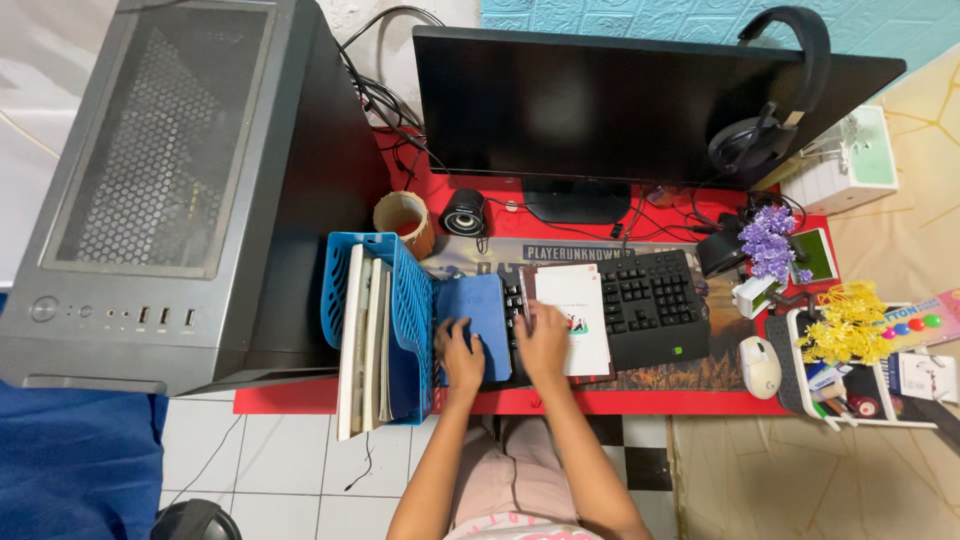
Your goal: The person organizes items on a desk by moving books, a blue basket, a pen holder, and phone boxes into a white plastic bin. They handle each item by hand, placing them into the bin and occasionally returning to the desk to retrieve more items.
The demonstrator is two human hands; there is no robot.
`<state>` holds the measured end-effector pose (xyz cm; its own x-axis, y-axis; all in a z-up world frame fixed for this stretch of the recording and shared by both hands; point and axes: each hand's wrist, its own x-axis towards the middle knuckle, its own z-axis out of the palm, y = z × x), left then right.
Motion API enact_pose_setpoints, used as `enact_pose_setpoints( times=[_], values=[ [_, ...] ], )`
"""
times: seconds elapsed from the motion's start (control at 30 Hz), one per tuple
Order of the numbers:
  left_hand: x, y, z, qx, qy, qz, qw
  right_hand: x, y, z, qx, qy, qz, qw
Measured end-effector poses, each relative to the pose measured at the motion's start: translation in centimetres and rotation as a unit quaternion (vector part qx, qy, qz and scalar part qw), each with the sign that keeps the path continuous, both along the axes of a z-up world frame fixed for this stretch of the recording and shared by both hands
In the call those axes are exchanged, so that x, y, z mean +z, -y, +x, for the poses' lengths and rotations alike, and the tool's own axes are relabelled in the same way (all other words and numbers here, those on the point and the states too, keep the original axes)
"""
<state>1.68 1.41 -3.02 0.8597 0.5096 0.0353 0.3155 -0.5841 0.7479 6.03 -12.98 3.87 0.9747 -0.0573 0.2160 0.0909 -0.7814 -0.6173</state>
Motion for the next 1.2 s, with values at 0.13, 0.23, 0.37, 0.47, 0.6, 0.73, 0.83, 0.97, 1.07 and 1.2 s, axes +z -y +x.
enact_pose_setpoints(
  times=[0.13,0.23,0.37,0.47,0.6,0.73,0.83,0.97,1.07,1.2],
  values=[
    [-3.4,-0.4,0.1,0.042,-0.039,-0.011,0.998,-1.3,-3.0,-1.2,0.059,-0.090,0.005,0.994],
    [-4.7,-0.2,0.5,0.061,-0.072,-0.052,0.994,-3.4,-3.4,-1.8,0.045,-0.129,-0.003,0.991],
    [-5.1,-0.8,1.0,0.070,-0.041,-0.092,0.992,-7.5,-3.6,-1.6,0.026,-0.176,0.001,0.984],
    [-4.8,-1.2,1.2,0.081,-0.076,-0.126,0.986,-9.0,-4.1,-2.1,0.003,-0.161,0.031,0.986],
    [-3.7,-0.6,1.0,0.079,-0.106,-0.160,0.978,-7.9,-4.9,-2.8,-0.038,-0.148,0.083,0.985],
    [-1.5,0.4,0.4,0.093,-0.162,-0.198,0.962,-7.6,-3.7,-3.1,-0.052,-0.096,0.079,0.991],
    [-0.3,1.3,0.7,0.088,-0.136,-0.176,0.971,-8.3,-2.2,-2.8,-0.068,-0.079,0.102,0.989],
    [2.2,3.4,1.3,0.055,-0.063,-0.178,0.980,-7.6,0.5,-1.9,-0.080,-0.043,0.136,0.987],
    [4.6,5.4,1.7,0.030,-0.030,-0.174,0.984,-5.7,2.9,-1.4,-0.088,-0.043,0.157,0.983],
    [5.6,7.8,1.9,-0.002,0.021,-0.186,0.982,-3.9,6.3,-0.8,-0.105,-0.036,0.159,0.981]
  ],
)
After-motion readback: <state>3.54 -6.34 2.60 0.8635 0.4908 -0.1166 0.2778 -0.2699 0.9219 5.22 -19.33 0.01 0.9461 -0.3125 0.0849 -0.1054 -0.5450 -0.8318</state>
